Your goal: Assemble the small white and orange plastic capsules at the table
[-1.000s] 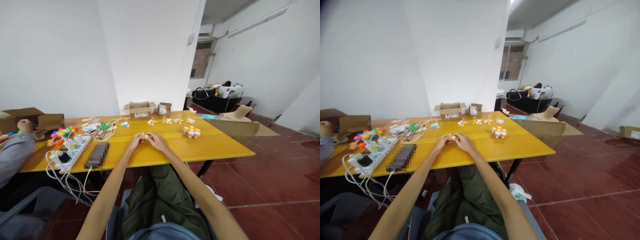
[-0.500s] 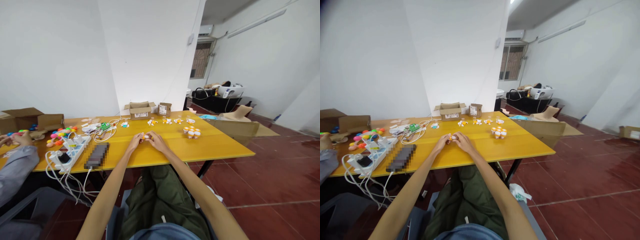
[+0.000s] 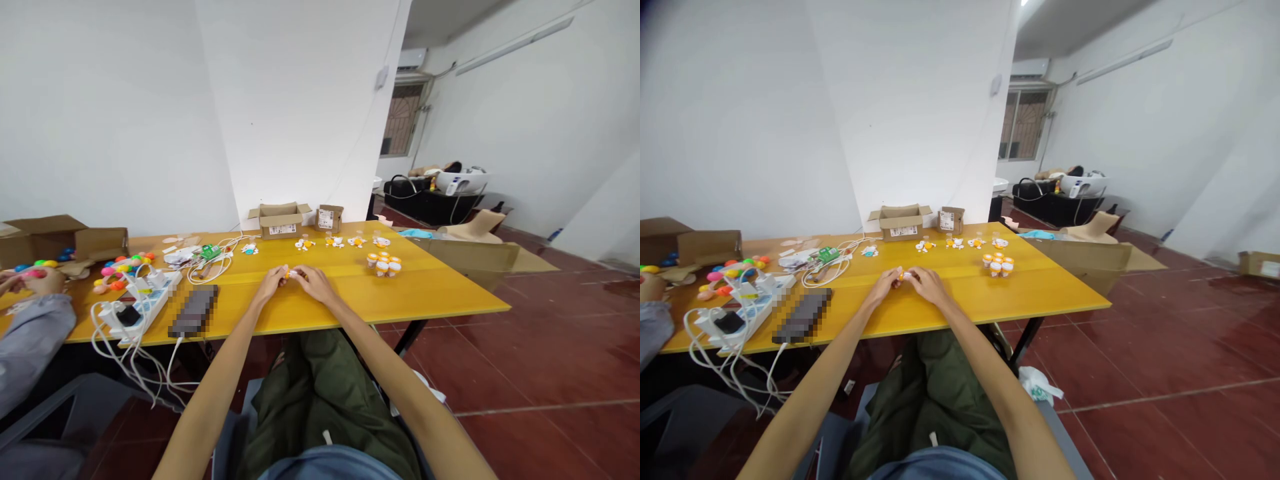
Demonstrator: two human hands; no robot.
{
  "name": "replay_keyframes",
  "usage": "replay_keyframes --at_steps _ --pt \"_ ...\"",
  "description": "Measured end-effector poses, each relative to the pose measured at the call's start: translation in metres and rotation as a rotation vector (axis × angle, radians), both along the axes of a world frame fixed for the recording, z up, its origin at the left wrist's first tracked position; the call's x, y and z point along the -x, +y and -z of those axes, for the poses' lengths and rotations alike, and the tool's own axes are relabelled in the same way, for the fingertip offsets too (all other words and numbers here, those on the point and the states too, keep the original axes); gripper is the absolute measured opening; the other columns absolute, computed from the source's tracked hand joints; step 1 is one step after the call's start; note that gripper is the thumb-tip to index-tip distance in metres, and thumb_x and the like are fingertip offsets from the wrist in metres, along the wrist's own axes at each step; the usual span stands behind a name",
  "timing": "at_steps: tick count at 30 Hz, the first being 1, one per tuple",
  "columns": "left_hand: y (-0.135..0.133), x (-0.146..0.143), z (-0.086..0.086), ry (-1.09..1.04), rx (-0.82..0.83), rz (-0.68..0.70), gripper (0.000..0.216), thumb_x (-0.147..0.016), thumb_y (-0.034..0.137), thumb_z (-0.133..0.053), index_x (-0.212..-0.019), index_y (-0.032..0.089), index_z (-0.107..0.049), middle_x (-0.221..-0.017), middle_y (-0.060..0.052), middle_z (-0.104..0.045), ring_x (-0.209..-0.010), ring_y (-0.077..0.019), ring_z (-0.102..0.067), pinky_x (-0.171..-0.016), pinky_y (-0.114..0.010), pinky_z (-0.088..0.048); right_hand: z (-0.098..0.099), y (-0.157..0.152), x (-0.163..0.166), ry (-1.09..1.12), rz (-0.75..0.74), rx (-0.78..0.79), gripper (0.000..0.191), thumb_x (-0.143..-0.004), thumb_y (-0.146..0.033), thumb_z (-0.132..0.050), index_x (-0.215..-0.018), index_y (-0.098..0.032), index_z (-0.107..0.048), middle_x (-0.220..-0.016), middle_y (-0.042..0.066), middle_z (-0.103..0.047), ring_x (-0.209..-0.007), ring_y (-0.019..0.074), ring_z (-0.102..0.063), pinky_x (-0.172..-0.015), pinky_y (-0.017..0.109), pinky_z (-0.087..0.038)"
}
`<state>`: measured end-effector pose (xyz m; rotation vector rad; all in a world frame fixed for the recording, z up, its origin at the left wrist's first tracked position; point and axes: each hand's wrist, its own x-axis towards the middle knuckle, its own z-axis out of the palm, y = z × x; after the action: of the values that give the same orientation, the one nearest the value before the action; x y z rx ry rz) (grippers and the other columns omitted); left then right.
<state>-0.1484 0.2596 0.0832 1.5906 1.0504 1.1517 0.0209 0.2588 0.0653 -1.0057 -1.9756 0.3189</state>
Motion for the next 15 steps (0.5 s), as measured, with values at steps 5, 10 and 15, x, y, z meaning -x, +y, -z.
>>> replay_keyframes --at_steps 5,10,15 --pt "0.0006 0.0004 0.0005 0.019 -0.024 0.024 0.049 -0.080 0.062 -0.061 -0.057 0.020 -0.050 -0.052 0.004 -0.045 -0.053 -0.0117 -0.042 -0.058 -0.027 -0.037 -0.0011 -0.0001 -0.0002 -0.021 0.031 0.048 0.020 -0.097 -0.034 -0.055 -0.092 -0.026 -0.073 -0.095 0.003 -0.077 -0.089 0.0197 -0.071 -0.077 0.027 -0.049" --pt "0.0029 0.0014 0.0033 0.016 -0.014 -0.001 0.047 -0.080 0.062 -0.062 -0.060 0.020 -0.053 -0.053 0.003 -0.046 -0.055 -0.0128 -0.045 -0.058 -0.027 -0.037 -0.0024 -0.0010 0.0006 -0.005 0.010 0.061 0.020 -0.095 -0.038 -0.057 -0.096 -0.025 -0.072 -0.094 0.003 -0.077 -0.085 0.0188 -0.069 -0.076 0.027 -0.049" --pt "0.0037 0.0021 0.0044 0.010 -0.019 0.008 0.048 -0.080 0.062 -0.062 -0.060 0.020 -0.054 -0.052 0.004 -0.046 -0.055 -0.0129 -0.046 -0.058 -0.027 -0.038 -0.0021 -0.0016 0.0012 0.009 0.016 0.100 0.028 -0.086 -0.040 -0.068 -0.111 -0.025 -0.066 -0.085 0.000 -0.073 -0.075 0.0180 -0.066 -0.071 0.028 -0.048"
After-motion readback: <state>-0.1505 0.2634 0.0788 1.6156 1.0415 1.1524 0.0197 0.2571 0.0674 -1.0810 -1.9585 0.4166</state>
